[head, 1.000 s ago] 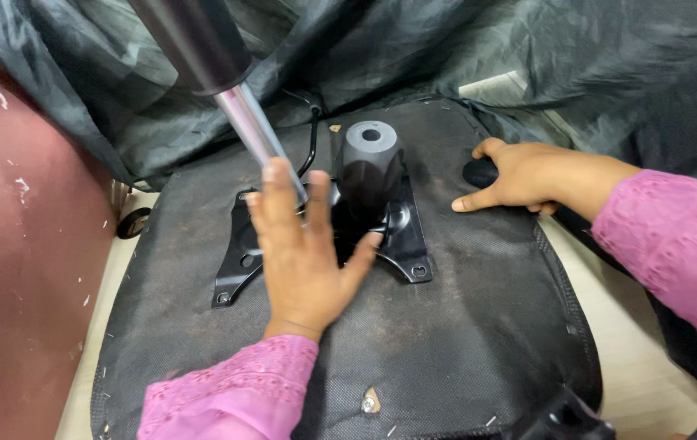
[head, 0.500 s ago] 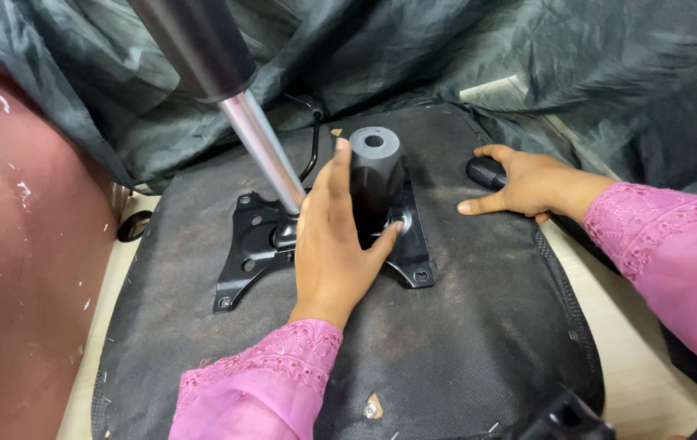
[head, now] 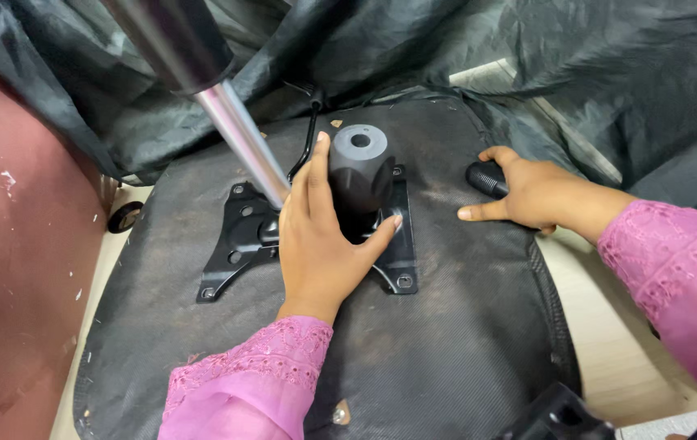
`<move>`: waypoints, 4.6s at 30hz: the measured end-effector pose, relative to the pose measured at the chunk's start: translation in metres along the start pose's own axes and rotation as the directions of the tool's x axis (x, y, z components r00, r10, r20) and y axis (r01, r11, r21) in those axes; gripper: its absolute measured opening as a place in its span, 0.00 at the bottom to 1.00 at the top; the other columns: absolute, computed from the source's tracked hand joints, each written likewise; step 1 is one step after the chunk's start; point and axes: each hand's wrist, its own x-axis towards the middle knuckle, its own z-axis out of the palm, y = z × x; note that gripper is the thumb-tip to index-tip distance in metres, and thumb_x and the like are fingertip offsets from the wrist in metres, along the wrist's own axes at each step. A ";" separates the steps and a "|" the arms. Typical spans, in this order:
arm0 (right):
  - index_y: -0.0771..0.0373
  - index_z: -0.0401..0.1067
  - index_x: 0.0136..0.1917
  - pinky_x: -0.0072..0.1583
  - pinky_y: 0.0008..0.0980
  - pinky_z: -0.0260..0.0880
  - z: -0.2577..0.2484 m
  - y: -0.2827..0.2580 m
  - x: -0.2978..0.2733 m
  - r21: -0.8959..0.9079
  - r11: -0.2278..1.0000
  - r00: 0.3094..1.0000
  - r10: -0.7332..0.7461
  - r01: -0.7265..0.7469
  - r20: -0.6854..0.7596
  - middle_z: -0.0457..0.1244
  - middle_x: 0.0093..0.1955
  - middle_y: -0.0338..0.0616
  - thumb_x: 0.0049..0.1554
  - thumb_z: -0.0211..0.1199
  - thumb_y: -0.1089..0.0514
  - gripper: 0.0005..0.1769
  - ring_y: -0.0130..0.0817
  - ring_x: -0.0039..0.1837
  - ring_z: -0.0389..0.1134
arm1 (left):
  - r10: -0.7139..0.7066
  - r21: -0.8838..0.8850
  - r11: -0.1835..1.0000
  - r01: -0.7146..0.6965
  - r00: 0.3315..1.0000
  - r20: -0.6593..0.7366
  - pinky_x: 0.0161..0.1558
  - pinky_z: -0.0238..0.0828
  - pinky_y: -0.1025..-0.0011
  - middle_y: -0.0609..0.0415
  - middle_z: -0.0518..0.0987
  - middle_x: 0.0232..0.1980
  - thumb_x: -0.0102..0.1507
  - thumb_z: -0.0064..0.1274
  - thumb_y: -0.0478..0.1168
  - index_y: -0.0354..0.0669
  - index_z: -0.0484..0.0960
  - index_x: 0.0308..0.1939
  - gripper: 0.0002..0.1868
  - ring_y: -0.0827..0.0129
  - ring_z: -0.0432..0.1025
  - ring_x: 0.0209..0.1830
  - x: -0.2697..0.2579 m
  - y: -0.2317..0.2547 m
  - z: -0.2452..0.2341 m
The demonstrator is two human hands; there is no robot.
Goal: The person uses a screwdriver to tighten screws into a black metal bracket attached to a chair base. They then insert and tighten additional screws to secure the bracket to the chair seat.
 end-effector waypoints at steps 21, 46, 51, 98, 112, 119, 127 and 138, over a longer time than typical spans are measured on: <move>0.51 0.63 0.77 0.37 0.40 0.71 -0.034 -0.010 0.021 -0.285 0.953 0.995 -0.087 0.098 0.051 0.72 0.44 0.61 0.53 0.72 0.36 0.44 0.41 0.31 0.68 | -0.102 0.017 0.995 0.103 0.995 -0.009 0.64 0.61 0.57 0.45 0.81 0.56 0.51 0.74 0.50 0.46 0.58 0.74 0.54 0.50 0.75 0.54 -0.007 0.008 0.000; 0.59 0.76 0.48 0.51 0.44 0.67 -0.013 -0.027 0.193 0.043 0.943 0.944 -0.331 0.331 -0.007 0.68 0.45 0.53 0.37 0.66 0.59 0.21 0.47 0.49 0.70 | -0.097 0.275 0.958 0.081 0.994 0.047 0.72 0.26 0.23 0.57 0.76 0.60 0.53 0.66 0.63 0.45 0.53 0.79 0.59 0.66 0.65 0.69 -0.013 -0.018 -0.004; 0.61 0.77 0.44 0.49 0.44 0.65 -0.014 -0.026 0.197 0.086 0.940 0.943 -0.332 0.330 0.008 0.69 0.40 0.53 0.36 0.65 0.60 0.18 0.47 0.47 0.69 | -0.109 0.205 0.974 0.098 0.993 0.044 0.74 0.39 0.37 0.58 0.75 0.61 0.52 0.68 0.62 0.51 0.55 0.80 0.58 0.67 0.65 0.68 -0.012 -0.026 -0.001; 0.63 0.72 0.67 0.63 0.46 0.69 0.004 -0.001 0.097 -0.090 0.950 0.913 -0.311 0.298 -0.264 0.69 0.60 0.60 0.47 0.69 0.53 0.34 0.55 0.62 0.70 | -0.175 0.225 0.963 0.151 0.980 0.090 0.73 0.36 0.40 0.49 0.78 0.55 0.57 0.64 0.53 0.39 0.49 0.79 0.54 0.59 0.67 0.65 -0.024 -0.010 -0.003; 0.59 0.70 0.64 0.63 0.45 0.70 -0.006 -0.027 0.015 -0.279 0.895 0.928 -0.372 0.348 -0.037 0.66 0.62 0.56 0.49 0.69 0.51 0.31 0.53 0.63 0.69 | -0.181 0.249 0.956 0.158 0.981 0.072 0.74 0.35 0.42 0.45 0.78 0.56 0.59 0.63 0.54 0.38 0.50 0.78 0.53 0.57 0.67 0.66 -0.018 -0.010 0.008; 0.60 0.70 0.64 0.60 0.46 0.71 0.024 -0.031 -0.023 -0.086 0.910 0.906 -0.412 0.405 -0.100 0.68 0.56 0.57 0.49 0.67 0.49 0.31 0.54 0.59 0.70 | -0.153 0.248 0.960 0.131 0.986 0.071 0.73 0.35 0.42 0.44 0.78 0.57 0.59 0.63 0.54 0.38 0.49 0.78 0.54 0.56 0.67 0.66 -0.019 -0.012 0.008; 0.58 0.69 0.68 0.60 0.46 0.70 0.023 -0.002 -0.020 -0.011 0.977 0.926 -0.204 0.211 -0.318 0.58 0.69 0.54 0.39 0.77 0.29 0.53 0.53 0.62 0.68 | -0.180 0.233 0.960 0.155 0.980 0.090 0.74 0.26 0.36 0.49 0.78 0.56 0.60 0.62 0.53 0.39 0.46 0.79 0.53 0.58 0.67 0.66 -0.019 -0.008 0.006; 0.42 0.59 0.79 0.47 0.43 0.73 0.028 0.017 -0.005 0.254 0.967 0.986 0.044 -0.003 -0.158 0.66 0.63 0.56 0.32 0.77 0.30 0.64 0.47 0.45 0.74 | -0.152 0.186 0.975 0.120 0.974 0.169 0.73 0.18 0.30 0.45 0.70 0.68 0.60 0.59 0.57 0.34 0.42 0.80 0.57 0.58 0.60 0.74 -0.032 -0.006 -0.005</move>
